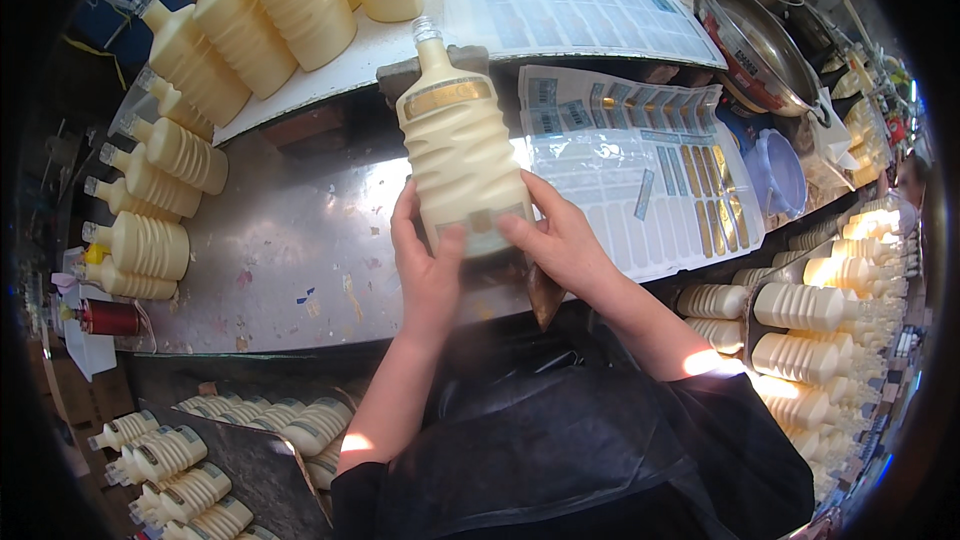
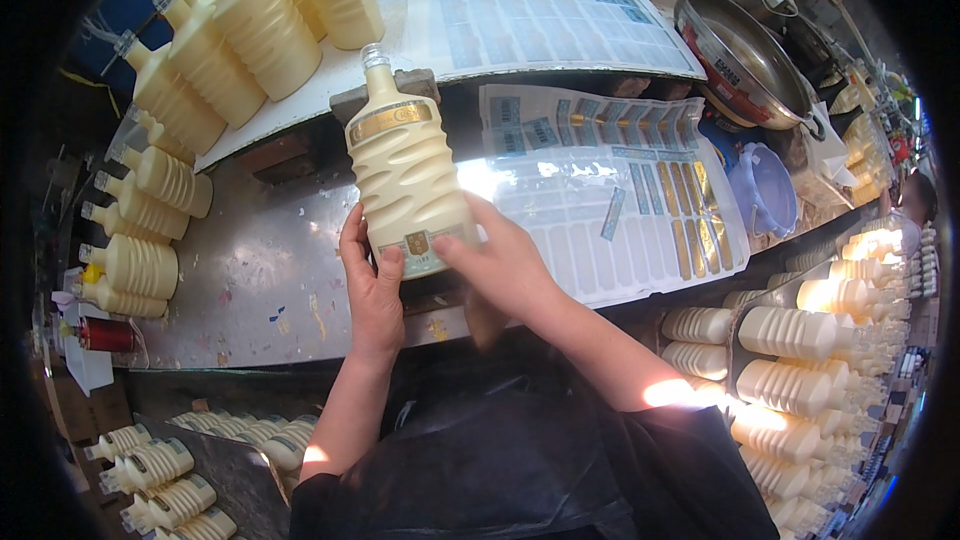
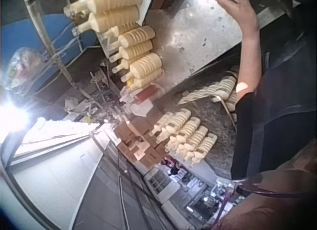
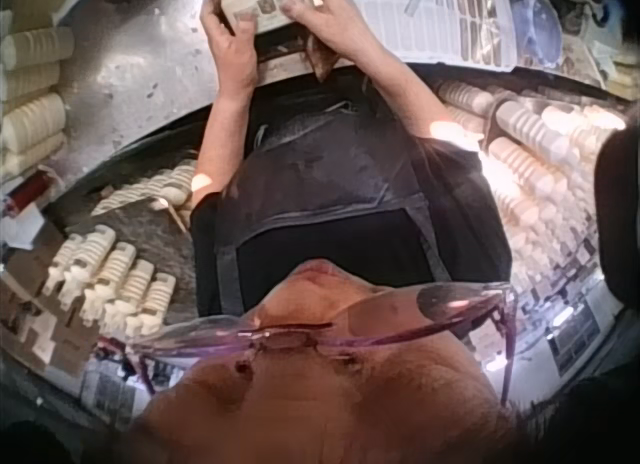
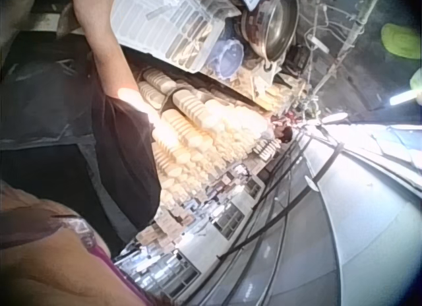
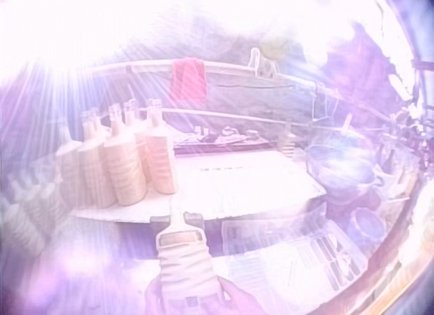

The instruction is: The person picks up a plastic bottle, applies a label to its side, and smooths it with a small tool. They repeat this process for multiple bottles, placing each labeled bottle back on the table.

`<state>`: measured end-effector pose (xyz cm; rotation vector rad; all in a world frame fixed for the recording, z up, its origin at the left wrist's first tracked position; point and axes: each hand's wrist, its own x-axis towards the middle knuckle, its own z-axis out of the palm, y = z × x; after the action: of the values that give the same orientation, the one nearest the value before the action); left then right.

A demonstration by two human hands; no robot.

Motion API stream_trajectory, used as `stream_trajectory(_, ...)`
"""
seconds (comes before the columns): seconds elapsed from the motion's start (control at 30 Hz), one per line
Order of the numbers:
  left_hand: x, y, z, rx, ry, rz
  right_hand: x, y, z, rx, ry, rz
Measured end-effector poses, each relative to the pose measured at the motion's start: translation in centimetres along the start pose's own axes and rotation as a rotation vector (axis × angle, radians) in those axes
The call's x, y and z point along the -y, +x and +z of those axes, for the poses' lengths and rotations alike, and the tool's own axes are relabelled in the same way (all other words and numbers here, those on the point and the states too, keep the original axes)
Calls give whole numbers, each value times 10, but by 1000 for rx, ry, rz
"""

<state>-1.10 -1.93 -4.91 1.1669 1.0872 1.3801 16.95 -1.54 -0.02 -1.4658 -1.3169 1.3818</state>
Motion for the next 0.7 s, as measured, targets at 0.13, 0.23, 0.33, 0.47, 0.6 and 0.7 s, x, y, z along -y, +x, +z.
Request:
stream_trajectory(0.13, 0, 0, 0, 1, 10, 0, 0, 1, -1, 10, -26, -58)
stream_trajectory(0.23, -2, 0, 0, 3, 5, -4, -2, 1, 0, 10, -10, -64)
stream_trajectory(0.33, -1, 0, 0, -3, -3, -1, -4, 1, 0, 12, 7, -62)
stream_trajectory(0.47, -1, 0, 1, 7, 15, 8, -4, 1, 0, 12, -8, -75)
stream_trajectory(0.6, -2, -1, -3, 18, -70, -1, -4, 5, -9, 41, 58, -52)
stream_trajectory(0.7, 9, -2, -11, 30, -103, 22, -6, 4, -21, 90, 257, 11)
